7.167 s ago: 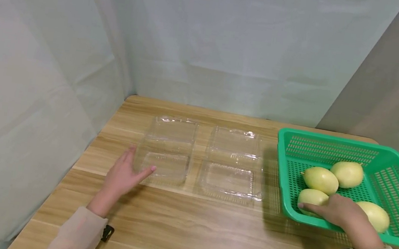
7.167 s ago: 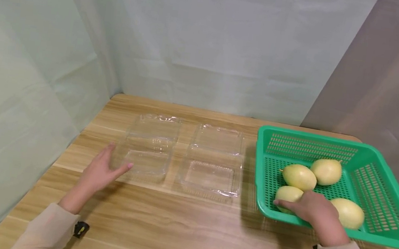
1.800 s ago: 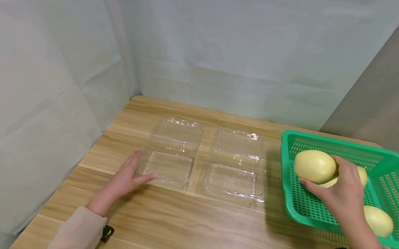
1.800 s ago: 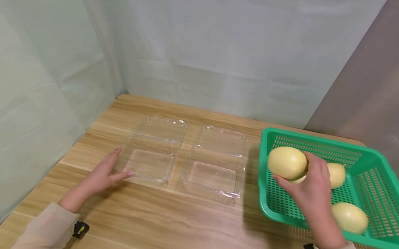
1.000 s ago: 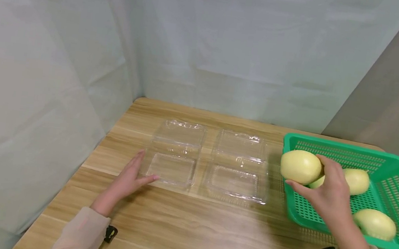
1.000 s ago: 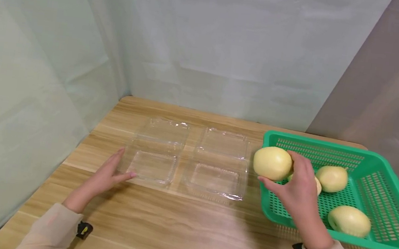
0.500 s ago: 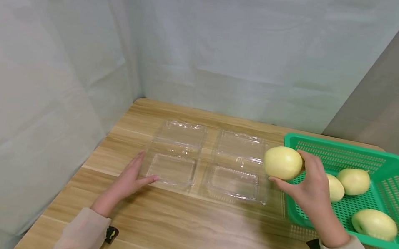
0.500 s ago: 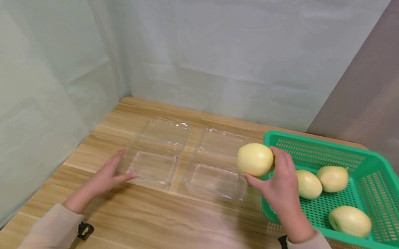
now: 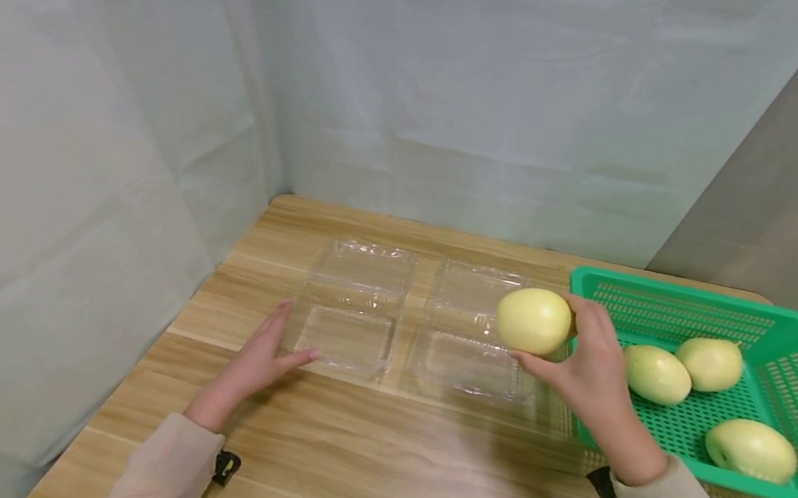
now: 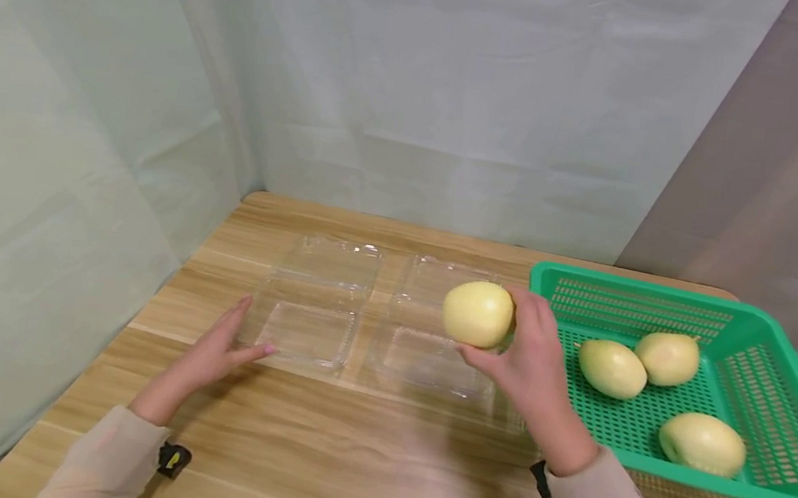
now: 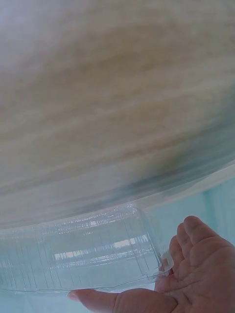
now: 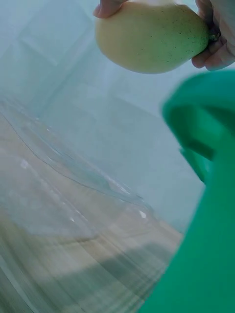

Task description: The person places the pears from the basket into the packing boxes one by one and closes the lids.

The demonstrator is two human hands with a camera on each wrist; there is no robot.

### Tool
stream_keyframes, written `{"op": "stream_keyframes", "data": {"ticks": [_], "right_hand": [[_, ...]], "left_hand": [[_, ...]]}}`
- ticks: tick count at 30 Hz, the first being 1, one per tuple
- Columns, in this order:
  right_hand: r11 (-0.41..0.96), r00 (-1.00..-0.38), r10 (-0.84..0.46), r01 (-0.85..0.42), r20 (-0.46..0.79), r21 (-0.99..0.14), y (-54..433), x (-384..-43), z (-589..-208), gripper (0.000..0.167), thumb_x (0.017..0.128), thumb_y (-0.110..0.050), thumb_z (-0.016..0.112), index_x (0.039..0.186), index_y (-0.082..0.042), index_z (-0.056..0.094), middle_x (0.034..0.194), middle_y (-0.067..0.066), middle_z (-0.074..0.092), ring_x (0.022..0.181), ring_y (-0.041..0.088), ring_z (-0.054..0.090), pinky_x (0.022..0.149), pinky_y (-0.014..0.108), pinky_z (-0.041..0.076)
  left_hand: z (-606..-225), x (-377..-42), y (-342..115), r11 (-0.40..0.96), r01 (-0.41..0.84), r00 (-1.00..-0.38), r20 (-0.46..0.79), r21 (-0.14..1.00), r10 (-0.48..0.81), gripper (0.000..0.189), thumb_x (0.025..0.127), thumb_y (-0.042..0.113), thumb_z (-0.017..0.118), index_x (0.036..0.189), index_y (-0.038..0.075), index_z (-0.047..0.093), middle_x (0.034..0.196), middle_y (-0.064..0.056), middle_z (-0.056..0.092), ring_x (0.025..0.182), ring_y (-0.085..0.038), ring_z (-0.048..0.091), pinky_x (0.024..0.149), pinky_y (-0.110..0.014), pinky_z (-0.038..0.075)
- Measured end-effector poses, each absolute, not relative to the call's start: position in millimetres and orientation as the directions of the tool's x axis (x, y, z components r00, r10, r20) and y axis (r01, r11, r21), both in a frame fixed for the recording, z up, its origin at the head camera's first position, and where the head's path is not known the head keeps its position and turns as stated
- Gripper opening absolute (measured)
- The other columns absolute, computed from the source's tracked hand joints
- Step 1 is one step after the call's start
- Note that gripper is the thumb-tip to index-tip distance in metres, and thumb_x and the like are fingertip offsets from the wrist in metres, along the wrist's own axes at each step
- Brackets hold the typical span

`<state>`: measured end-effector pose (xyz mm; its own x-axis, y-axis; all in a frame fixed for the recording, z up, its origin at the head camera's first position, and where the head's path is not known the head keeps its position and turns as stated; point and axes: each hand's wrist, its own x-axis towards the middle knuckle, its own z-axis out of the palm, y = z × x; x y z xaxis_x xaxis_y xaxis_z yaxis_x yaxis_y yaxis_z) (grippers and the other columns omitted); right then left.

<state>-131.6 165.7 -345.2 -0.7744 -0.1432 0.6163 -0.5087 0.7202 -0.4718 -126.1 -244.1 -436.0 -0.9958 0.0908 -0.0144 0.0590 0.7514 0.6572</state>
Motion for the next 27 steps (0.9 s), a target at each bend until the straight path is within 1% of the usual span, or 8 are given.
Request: {"op": "stream_keyframes", "data": {"ticks": [8, 15, 22, 27], "right_hand": [[0.703, -0.786, -0.203, -0.532, 0.585, -0.472, 146, -135, -347, 0.081, 0.049, -0.014, 0.094, 0.116, 0.005, 0.052, 0.109, 0.022, 0.055, 0.096, 0.034, 0.054, 0.075, 0.052, 0.052], [0.699, -0.800, -0.212, -0.525, 0.561, -0.485, 133, -136, -351, 0.086, 0.049, -0.017, 0.094, 0.121, 0.002, 0.052, 0.111, 0.021, 0.057, 0.100, 0.034, 0.054, 0.076, 0.052, 0.052], [0.658, -0.772, -0.254, -0.580, 0.583, -0.481, 121, -141, -356, 0.083, 0.050, -0.014, 0.094, 0.120, 0.003, 0.052, 0.114, 0.021, 0.056, 0.103, 0.034, 0.054, 0.081, 0.053, 0.053], [0.640, -0.777, -0.269, -0.586, 0.569, -0.497, 111, -144, -357, 0.082, 0.050, -0.013, 0.094, 0.119, 0.002, 0.052, 0.116, 0.020, 0.055, 0.108, 0.034, 0.052, 0.084, 0.054, 0.052]], "left_hand": [[-434, -122, -244, 0.733, 0.090, -0.996, 0.041, 0.675, 0.085, 0.102, 0.084, 0.044, 0.069, 0.146, -0.013, 0.012, 0.151, -0.036, 0.011, 0.139, -0.051, 0.014, 0.113, -0.062, 0.014], [-434, -125, -242, 0.740, 0.049, -0.997, -0.012, 0.671, 0.077, 0.097, 0.085, 0.034, 0.070, 0.148, -0.010, 0.010, 0.154, -0.032, 0.009, 0.141, -0.047, 0.012, 0.115, -0.058, 0.014], [-430, -124, -239, 0.751, 0.026, -0.998, -0.028, 0.660, 0.058, 0.098, 0.085, 0.035, 0.070, 0.148, -0.010, 0.010, 0.154, -0.031, 0.009, 0.141, -0.047, 0.013, 0.116, -0.056, 0.014], [-431, -124, -240, 0.749, 0.021, -0.998, -0.029, 0.662, 0.053, 0.098, 0.084, 0.035, 0.071, 0.148, -0.009, 0.010, 0.154, -0.030, 0.009, 0.141, -0.046, 0.013, 0.116, -0.056, 0.014]]}}
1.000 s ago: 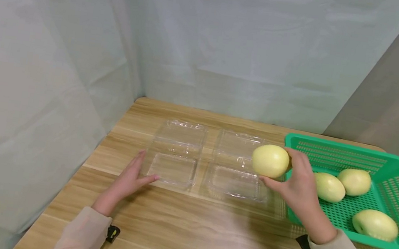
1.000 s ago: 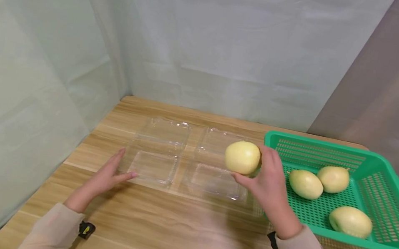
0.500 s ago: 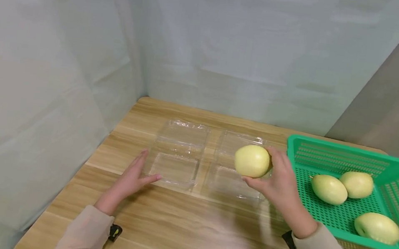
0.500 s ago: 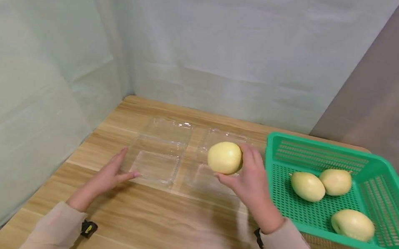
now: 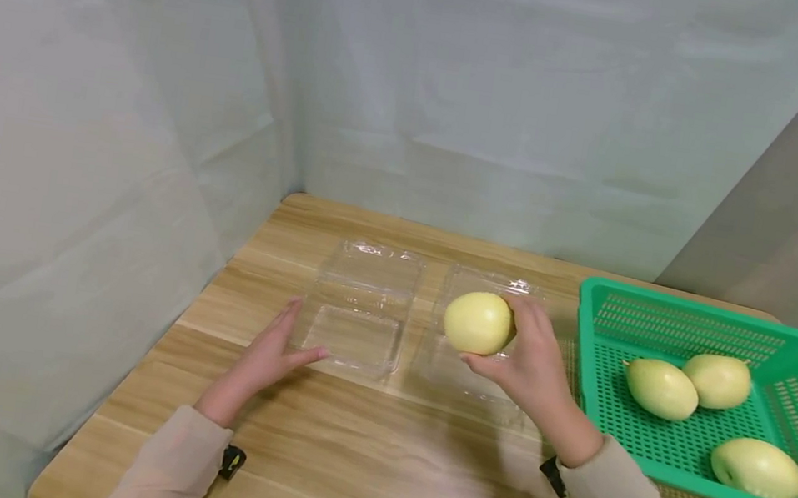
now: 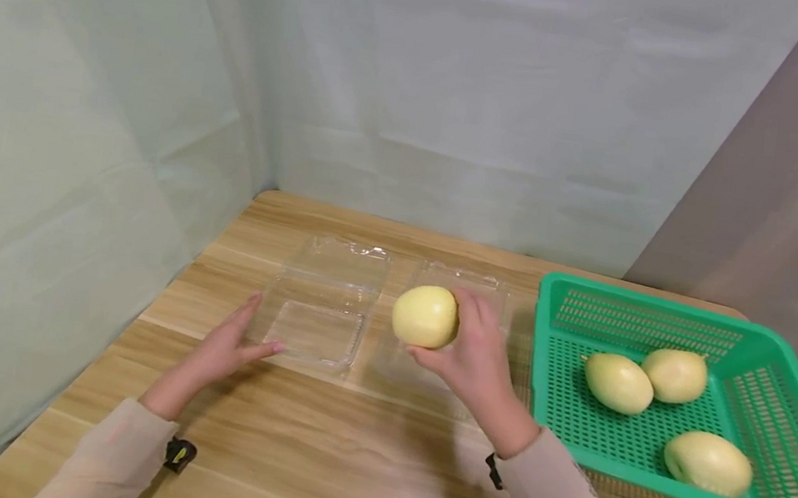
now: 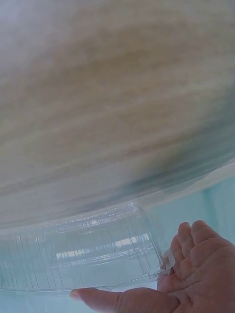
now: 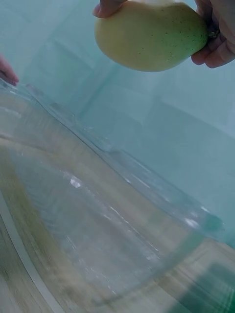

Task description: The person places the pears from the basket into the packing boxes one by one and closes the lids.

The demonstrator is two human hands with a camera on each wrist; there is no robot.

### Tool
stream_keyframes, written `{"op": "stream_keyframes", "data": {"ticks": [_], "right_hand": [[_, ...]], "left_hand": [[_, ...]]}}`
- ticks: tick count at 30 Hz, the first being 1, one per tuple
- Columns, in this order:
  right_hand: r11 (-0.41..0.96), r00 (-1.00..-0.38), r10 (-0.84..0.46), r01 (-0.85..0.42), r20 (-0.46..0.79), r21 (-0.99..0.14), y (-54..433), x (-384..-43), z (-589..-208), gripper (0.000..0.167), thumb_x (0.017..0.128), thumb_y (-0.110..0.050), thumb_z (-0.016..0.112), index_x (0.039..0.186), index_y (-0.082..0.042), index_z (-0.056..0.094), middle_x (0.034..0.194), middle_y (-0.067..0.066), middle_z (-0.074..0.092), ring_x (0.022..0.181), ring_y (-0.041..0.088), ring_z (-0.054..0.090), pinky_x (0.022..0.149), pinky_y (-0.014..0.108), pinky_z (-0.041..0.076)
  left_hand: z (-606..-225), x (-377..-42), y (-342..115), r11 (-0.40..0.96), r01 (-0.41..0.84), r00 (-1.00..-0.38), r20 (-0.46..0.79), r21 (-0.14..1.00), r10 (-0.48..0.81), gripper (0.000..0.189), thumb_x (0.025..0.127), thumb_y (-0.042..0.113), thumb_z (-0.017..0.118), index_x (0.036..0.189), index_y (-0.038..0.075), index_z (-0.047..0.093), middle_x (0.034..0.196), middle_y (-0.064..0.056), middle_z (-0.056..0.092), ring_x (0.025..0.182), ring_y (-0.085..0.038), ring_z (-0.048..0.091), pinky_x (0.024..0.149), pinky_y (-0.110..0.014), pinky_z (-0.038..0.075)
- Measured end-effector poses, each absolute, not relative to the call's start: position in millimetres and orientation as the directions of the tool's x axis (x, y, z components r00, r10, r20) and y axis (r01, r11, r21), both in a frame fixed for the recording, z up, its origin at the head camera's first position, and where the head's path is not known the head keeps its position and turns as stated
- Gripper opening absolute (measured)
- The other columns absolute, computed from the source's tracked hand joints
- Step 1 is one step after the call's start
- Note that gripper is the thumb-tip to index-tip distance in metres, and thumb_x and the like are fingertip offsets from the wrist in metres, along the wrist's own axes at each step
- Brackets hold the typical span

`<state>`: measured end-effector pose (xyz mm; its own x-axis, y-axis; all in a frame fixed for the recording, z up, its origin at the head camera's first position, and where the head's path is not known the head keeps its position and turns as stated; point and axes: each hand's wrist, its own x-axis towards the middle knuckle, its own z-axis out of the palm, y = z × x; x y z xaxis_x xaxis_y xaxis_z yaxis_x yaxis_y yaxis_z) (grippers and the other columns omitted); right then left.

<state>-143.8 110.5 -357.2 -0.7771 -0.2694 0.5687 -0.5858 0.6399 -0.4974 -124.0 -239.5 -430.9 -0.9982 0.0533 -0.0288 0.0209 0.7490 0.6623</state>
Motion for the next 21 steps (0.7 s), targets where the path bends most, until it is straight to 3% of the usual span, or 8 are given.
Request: {"op": "stream_keyframes", "data": {"ticks": [14, 21], "right_hand": [[0.639, -0.857, -0.304, -0.507, 0.416, -0.579, 79, -147, -359, 0.085, 0.055, -0.020, 0.092, 0.125, 0.001, 0.049, 0.120, 0.019, 0.052, 0.106, 0.034, 0.056, 0.089, 0.053, 0.052], [0.638, -0.832, -0.354, -0.548, 0.427, -0.541, 69, -153, -362, 0.085, 0.053, -0.022, 0.094, 0.122, 0.002, 0.051, 0.116, 0.019, 0.055, 0.106, 0.033, 0.055, 0.090, 0.051, 0.051]], "left_hand": [[-431, -124, -238, 0.745, 0.019, -0.998, -0.028, 0.666, 0.051, 0.100, 0.083, 0.035, 0.072, 0.148, -0.009, 0.010, 0.154, -0.030, 0.009, 0.141, -0.047, 0.014, 0.115, -0.057, 0.016], [-431, -123, -239, 0.752, 0.016, -0.999, -0.024, 0.659, 0.042, 0.100, 0.083, 0.035, 0.072, 0.148, -0.009, 0.011, 0.154, -0.030, 0.010, 0.140, -0.047, 0.015, 0.115, -0.056, 0.017]]}}
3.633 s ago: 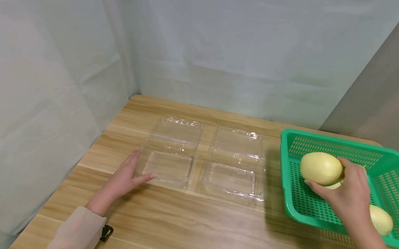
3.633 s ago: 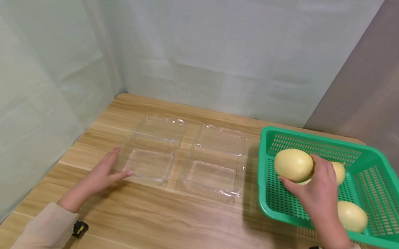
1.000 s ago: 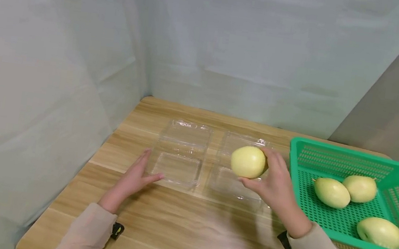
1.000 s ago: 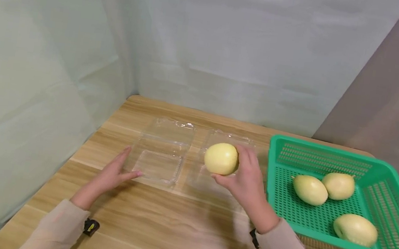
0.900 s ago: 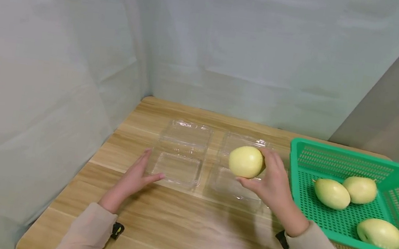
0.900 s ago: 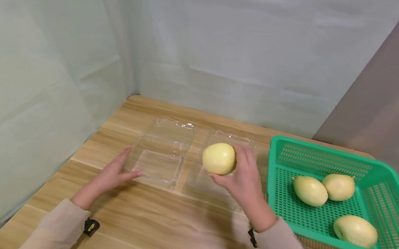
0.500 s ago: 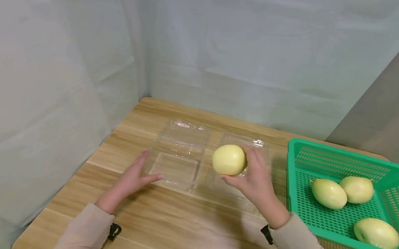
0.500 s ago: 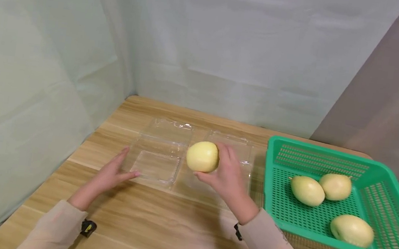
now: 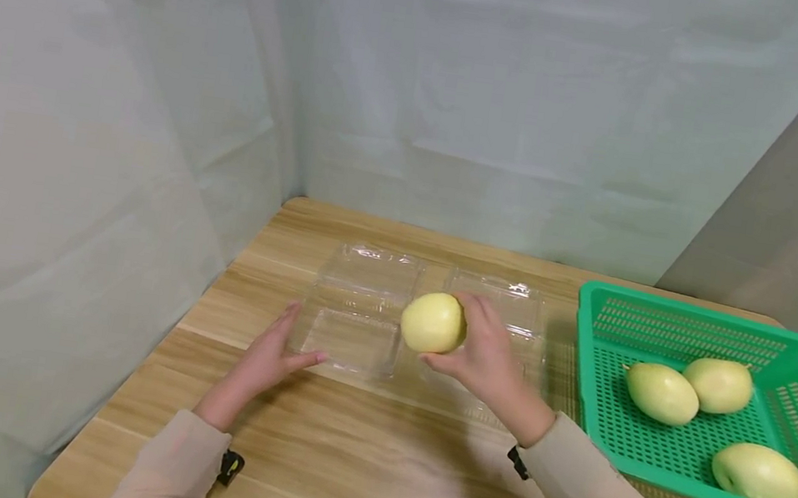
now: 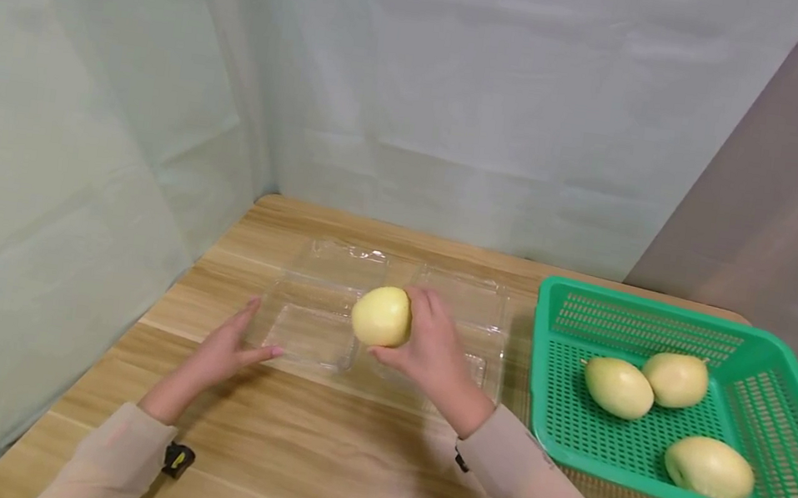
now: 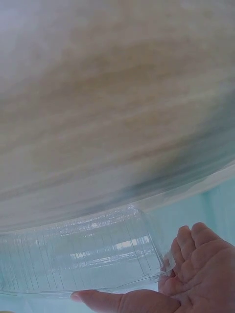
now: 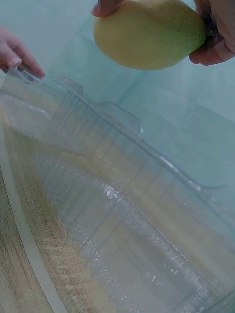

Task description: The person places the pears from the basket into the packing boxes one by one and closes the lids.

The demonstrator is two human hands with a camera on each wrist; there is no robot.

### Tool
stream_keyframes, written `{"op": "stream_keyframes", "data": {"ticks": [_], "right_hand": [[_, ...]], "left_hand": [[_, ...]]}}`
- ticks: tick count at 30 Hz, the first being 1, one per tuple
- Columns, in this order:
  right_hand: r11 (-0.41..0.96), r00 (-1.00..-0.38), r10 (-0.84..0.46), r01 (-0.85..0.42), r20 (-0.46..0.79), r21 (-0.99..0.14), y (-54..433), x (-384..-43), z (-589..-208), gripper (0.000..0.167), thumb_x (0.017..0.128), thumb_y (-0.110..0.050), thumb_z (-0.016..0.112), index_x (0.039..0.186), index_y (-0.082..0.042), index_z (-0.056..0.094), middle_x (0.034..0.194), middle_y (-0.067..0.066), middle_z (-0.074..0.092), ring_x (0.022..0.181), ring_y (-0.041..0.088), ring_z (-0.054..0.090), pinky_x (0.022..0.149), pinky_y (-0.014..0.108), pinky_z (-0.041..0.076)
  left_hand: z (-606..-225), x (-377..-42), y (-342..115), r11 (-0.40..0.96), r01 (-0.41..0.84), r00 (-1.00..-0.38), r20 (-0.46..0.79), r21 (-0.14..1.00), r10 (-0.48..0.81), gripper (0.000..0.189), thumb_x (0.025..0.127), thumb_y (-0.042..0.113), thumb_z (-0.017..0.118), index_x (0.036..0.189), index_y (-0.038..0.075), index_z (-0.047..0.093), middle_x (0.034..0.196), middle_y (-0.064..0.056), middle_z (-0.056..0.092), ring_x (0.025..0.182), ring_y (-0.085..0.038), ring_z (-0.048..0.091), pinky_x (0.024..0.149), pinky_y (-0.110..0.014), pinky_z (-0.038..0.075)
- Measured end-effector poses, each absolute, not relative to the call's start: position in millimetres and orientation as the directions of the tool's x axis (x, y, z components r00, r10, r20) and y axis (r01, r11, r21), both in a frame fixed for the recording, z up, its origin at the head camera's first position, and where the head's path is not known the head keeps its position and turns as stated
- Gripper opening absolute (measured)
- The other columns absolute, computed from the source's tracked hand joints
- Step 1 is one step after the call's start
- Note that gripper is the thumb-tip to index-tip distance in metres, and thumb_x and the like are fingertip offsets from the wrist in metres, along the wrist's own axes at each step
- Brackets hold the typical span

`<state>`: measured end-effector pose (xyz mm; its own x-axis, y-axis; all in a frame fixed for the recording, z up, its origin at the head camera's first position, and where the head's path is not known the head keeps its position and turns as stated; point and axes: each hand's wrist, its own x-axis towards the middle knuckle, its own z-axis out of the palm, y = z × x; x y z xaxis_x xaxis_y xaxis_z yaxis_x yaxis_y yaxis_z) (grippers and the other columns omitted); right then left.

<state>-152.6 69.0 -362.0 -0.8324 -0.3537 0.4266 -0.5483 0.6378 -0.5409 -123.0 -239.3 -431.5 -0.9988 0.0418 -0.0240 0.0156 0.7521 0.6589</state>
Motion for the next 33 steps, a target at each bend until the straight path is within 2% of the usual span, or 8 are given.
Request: {"op": "stream_keyframes", "data": {"ticks": [6, 13, 23, 33], "right_hand": [[0.641, -0.819, -0.386, -0.569, 0.425, -0.515, 59, -157, -364, 0.089, 0.050, -0.022, 0.094, 0.123, 0.005, 0.051, 0.118, 0.020, 0.056, 0.109, 0.035, 0.055, 0.095, 0.050, 0.050], [0.626, -0.791, -0.459, -0.611, 0.405, -0.485, 45, -162, -366, 0.089, 0.054, -0.025, 0.093, 0.125, 0.006, 0.050, 0.119, 0.019, 0.056, 0.110, 0.034, 0.056, 0.096, 0.046, 0.050], [0.599, -0.771, -0.509, -0.637, 0.383, -0.486, 38, -166, -368, 0.086, 0.053, -0.022, 0.093, 0.123, 0.005, 0.052, 0.118, 0.018, 0.055, 0.108, 0.032, 0.056, 0.096, 0.046, 0.050], [0.581, -0.752, -0.571, -0.654, 0.330, -0.485, 19, -165, -364, 0.088, 0.056, -0.027, 0.092, 0.126, 0.005, 0.050, 0.120, 0.018, 0.055, 0.110, 0.032, 0.055, 0.098, 0.045, 0.049]], "left_hand": [[-431, -123, -240, 0.752, 0.021, -0.999, -0.019, 0.658, 0.044, 0.100, 0.083, 0.036, 0.072, 0.148, -0.010, 0.012, 0.154, -0.030, 0.010, 0.140, -0.047, 0.015, 0.115, -0.056, 0.016], [-434, -122, -243, 0.748, 0.016, -0.999, -0.017, 0.664, 0.036, 0.100, 0.083, 0.036, 0.072, 0.148, -0.010, 0.011, 0.153, -0.031, 0.010, 0.140, -0.048, 0.015, 0.115, -0.057, 0.017], [-437, -123, -239, 0.746, 0.022, -0.998, -0.026, 0.666, 0.052, 0.100, 0.083, 0.035, 0.072, 0.147, -0.012, 0.011, 0.153, -0.031, 0.011, 0.141, -0.046, 0.015, 0.115, -0.056, 0.017], [-437, -123, -239, 0.749, 0.028, -0.999, -0.010, 0.662, 0.045, 0.101, 0.082, 0.037, 0.073, 0.147, -0.011, 0.012, 0.153, -0.031, 0.012, 0.140, -0.047, 0.017, 0.115, -0.056, 0.018]]}}
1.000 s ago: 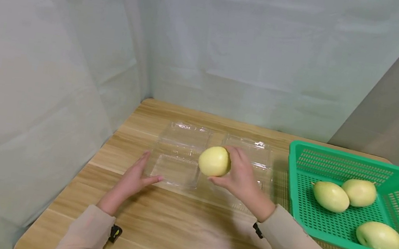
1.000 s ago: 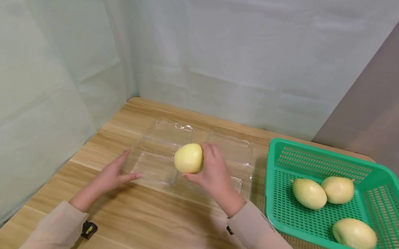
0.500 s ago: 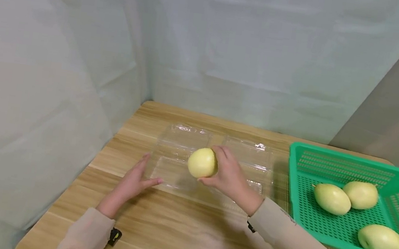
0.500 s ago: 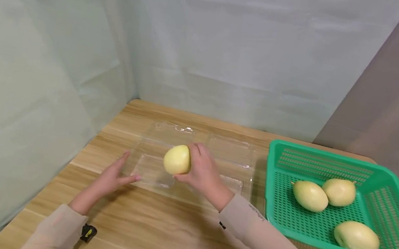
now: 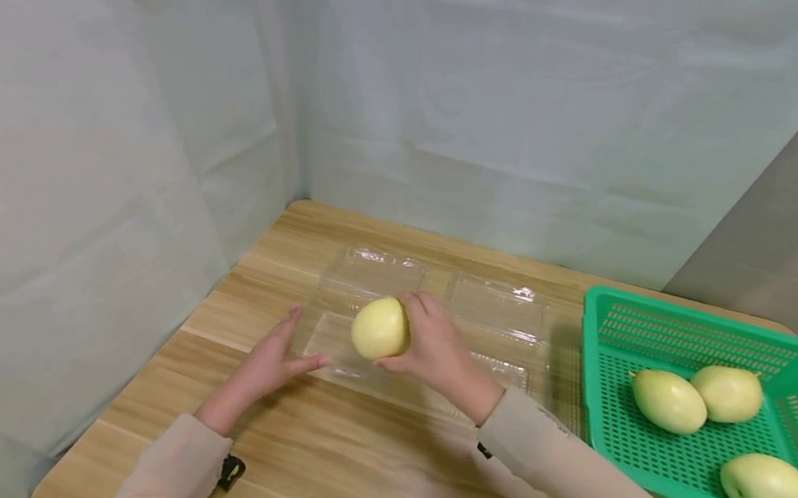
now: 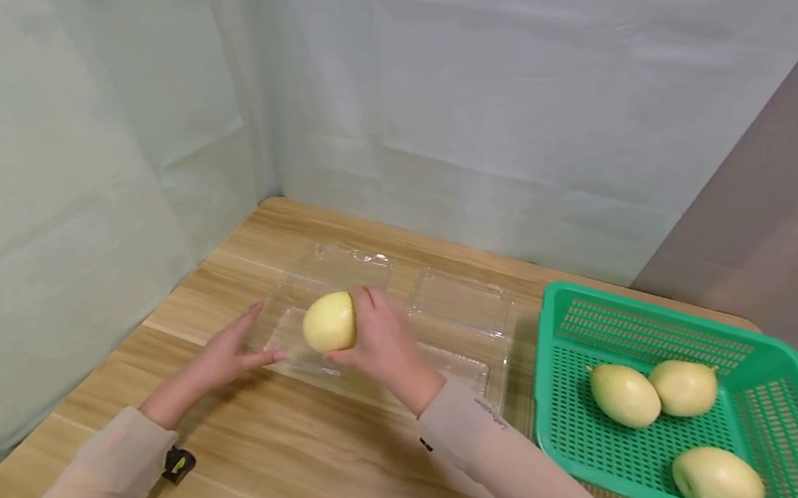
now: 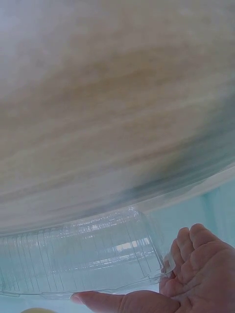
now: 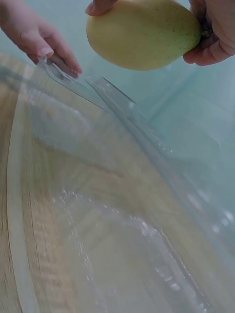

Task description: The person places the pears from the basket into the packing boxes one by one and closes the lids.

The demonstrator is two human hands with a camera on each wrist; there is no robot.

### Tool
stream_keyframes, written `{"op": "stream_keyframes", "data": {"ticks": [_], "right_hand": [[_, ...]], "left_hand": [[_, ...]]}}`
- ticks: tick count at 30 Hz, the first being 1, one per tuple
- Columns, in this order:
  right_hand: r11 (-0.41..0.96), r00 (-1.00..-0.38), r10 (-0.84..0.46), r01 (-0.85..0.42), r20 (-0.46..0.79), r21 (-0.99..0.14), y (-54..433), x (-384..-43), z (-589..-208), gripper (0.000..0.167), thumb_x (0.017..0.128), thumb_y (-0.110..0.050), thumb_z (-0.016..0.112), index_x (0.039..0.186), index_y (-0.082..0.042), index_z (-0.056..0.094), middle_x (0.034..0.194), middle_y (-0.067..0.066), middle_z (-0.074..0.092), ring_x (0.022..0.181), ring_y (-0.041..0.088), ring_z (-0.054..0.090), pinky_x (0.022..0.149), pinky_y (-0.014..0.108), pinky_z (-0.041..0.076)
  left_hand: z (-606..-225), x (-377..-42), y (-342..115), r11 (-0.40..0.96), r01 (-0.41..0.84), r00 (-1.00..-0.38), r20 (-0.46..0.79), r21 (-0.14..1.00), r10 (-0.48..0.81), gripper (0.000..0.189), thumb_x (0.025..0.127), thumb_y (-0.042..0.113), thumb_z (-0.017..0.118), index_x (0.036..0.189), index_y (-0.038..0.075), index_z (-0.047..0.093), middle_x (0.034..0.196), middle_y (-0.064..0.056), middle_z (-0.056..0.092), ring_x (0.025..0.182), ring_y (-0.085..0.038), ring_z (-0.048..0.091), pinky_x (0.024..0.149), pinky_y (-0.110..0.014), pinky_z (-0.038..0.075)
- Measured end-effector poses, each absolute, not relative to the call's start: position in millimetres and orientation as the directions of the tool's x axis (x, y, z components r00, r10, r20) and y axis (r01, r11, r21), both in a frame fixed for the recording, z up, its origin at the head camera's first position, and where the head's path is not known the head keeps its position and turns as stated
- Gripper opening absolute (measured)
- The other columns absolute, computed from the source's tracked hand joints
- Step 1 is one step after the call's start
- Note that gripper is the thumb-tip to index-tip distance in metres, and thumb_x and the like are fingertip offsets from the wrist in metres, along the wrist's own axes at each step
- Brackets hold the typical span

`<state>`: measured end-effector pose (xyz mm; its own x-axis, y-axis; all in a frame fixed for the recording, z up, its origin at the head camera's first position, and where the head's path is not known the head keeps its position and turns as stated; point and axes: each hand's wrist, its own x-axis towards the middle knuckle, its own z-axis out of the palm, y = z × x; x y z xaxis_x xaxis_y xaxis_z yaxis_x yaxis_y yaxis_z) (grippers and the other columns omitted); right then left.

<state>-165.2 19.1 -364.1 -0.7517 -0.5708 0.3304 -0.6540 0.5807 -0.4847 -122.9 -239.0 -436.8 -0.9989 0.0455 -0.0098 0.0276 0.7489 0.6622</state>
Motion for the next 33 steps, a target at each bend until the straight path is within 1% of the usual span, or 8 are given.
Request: {"op": "stream_keyframes", "data": {"ticks": [6, 13, 23, 28, 33], "right_hand": [[0.592, -0.755, -0.585, -0.647, 0.296, -0.481, 9, -165, -364, 0.088, 0.057, -0.027, 0.092, 0.127, 0.004, 0.049, 0.120, 0.018, 0.055, 0.110, 0.032, 0.056, 0.098, 0.044, 0.049], [0.583, -0.732, -0.609, -0.674, 0.305, -0.454, -1, -167, -369, 0.087, 0.057, -0.028, 0.092, 0.126, 0.005, 0.050, 0.119, 0.018, 0.056, 0.111, 0.032, 0.055, 0.099, 0.044, 0.049], [0.597, -0.724, -0.636, -0.682, 0.268, -0.423, -14, -170, -371, 0.084, 0.060, -0.031, 0.090, 0.126, 0.000, 0.049, 0.120, 0.015, 0.055, 0.110, 0.027, 0.055, 0.093, 0.040, 0.052], [0.619, -0.727, -0.643, -0.678, 0.241, -0.397, -19, -170, -372, 0.084, 0.060, -0.034, 0.090, 0.127, -0.002, 0.049, 0.121, 0.012, 0.055, 0.111, 0.025, 0.053, 0.095, 0.037, 0.051], [0.626, -0.723, -0.652, -0.684, 0.231, -0.374, -24, -171, -376, 0.087, 0.061, -0.034, 0.089, 0.129, 0.000, 0.048, 0.121, 0.012, 0.054, 0.110, 0.024, 0.054, 0.098, 0.036, 0.050]], "left_hand": [[-438, -123, -239, 0.740, 0.031, -0.999, -0.008, 0.671, 0.049, 0.100, 0.082, 0.036, 0.073, 0.147, -0.012, 0.013, 0.153, -0.032, 0.013, 0.139, -0.048, 0.018, 0.114, -0.057, 0.019], [-439, -122, -239, 0.733, 0.024, -0.999, -0.012, 0.679, 0.044, 0.100, 0.082, 0.035, 0.073, 0.147, -0.011, 0.013, 0.153, -0.032, 0.013, 0.140, -0.047, 0.018, 0.114, -0.057, 0.019], [-438, -124, -241, 0.730, 0.011, -0.998, -0.033, 0.683, 0.045, 0.101, 0.083, 0.037, 0.072, 0.147, -0.011, 0.011, 0.153, -0.031, 0.010, 0.140, -0.047, 0.015, 0.114, -0.057, 0.018], [-436, -124, -241, 0.729, 0.016, -0.998, -0.033, 0.685, 0.052, 0.101, 0.083, 0.037, 0.072, 0.147, -0.011, 0.011, 0.153, -0.032, 0.010, 0.140, -0.047, 0.015, 0.114, -0.057, 0.018], [-436, -123, -241, 0.733, 0.020, -0.998, -0.033, 0.680, 0.057, 0.102, 0.082, 0.037, 0.073, 0.147, -0.012, 0.010, 0.152, -0.032, 0.011, 0.139, -0.048, 0.016, 0.114, -0.057, 0.018]]}}
